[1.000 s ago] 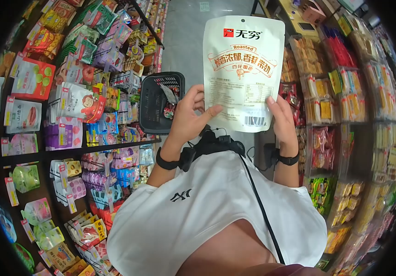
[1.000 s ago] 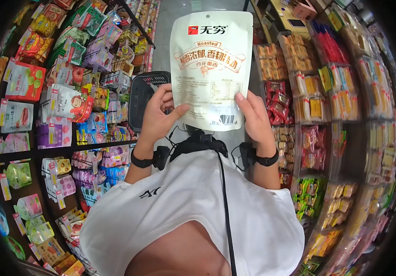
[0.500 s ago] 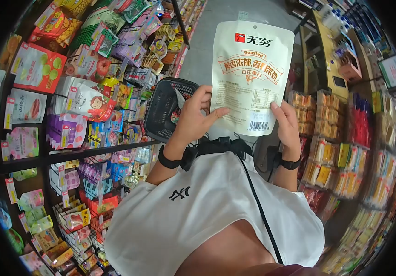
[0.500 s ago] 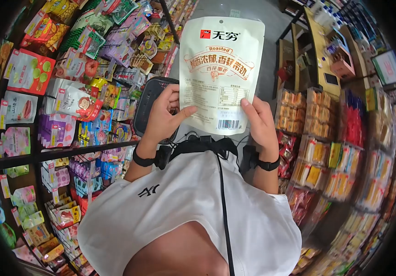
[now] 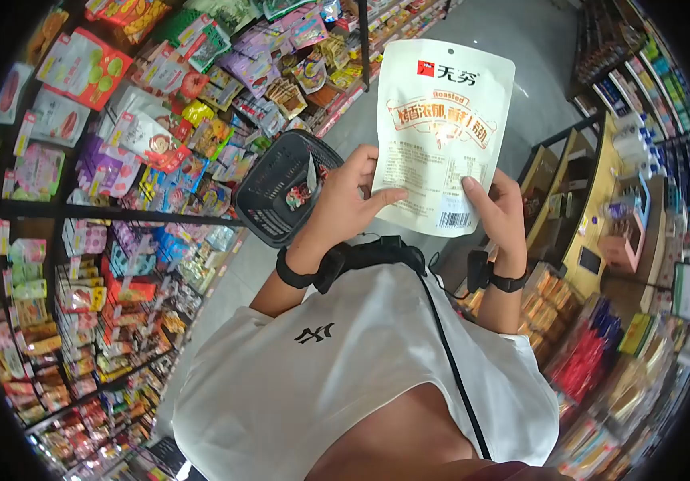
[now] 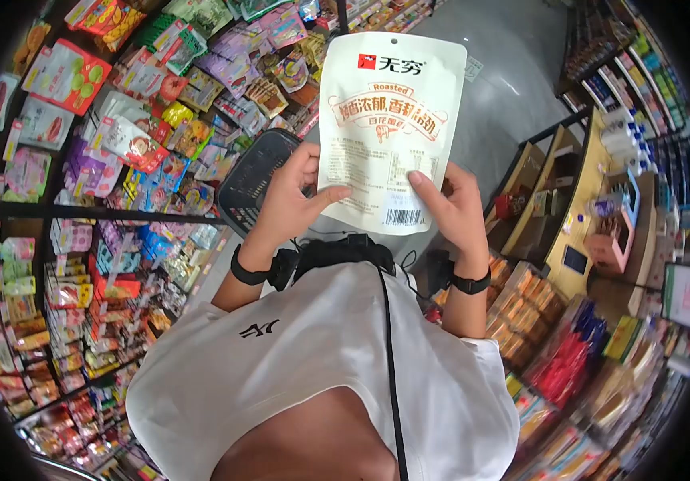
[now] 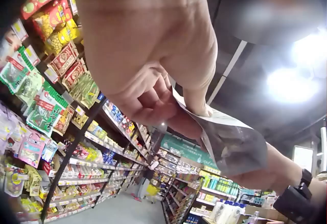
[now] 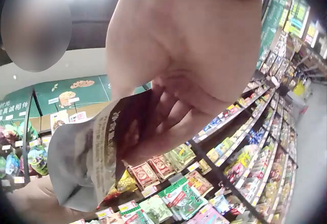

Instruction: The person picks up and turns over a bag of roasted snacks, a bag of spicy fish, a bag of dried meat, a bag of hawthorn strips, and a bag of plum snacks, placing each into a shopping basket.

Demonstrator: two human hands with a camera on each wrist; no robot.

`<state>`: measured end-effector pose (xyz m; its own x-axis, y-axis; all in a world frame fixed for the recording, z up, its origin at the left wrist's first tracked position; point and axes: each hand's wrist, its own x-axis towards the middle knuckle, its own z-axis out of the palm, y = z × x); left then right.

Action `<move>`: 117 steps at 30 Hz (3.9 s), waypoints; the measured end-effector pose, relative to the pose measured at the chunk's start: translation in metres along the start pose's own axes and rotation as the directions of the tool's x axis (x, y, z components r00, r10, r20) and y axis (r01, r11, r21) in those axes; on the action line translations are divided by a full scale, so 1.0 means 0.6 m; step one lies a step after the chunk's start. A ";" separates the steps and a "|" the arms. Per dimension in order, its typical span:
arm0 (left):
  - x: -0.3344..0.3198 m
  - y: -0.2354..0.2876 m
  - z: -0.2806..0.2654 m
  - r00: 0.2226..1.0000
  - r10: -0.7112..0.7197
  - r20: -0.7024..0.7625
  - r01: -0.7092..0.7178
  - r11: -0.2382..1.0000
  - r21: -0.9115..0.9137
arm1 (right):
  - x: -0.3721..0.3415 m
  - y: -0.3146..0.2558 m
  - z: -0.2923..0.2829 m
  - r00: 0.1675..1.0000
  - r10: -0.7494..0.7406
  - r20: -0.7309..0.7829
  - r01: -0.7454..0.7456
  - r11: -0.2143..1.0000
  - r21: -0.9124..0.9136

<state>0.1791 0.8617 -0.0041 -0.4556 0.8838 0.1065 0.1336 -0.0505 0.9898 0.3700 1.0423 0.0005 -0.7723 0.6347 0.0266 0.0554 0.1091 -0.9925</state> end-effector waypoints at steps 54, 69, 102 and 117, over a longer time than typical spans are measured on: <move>0.169 -0.049 -0.121 -0.197 -0.104 -0.975 0.276 0.948 -0.157 | 0.789 0.095 0.496 -0.190 -0.089 0.978 0.209 0.969 0.128; -0.001 -0.069 -0.088 -0.486 0.012 -0.874 0.305 0.939 -0.156 | 0.542 0.072 0.618 -0.751 0.155 0.642 0.222 0.975 0.023; 0.072 -0.342 -0.329 -0.436 -0.584 -0.685 0.164 0.696 -0.699 | 0.691 0.320 0.921 -0.551 0.405 0.730 -0.002 0.874 -0.486; 0.036 -1.068 -0.257 -0.236 -0.898 -0.372 0.079 0.364 -0.928 | 0.721 0.871 0.871 -0.192 0.814 0.548 0.032 0.564 -0.825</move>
<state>-0.0520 0.8414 -0.6211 -0.3400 -0.3363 -0.8782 -0.8042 -0.3800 0.4569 -0.2661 0.9739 -0.5693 -0.1535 -0.4526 -0.8784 0.5287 0.7134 -0.4599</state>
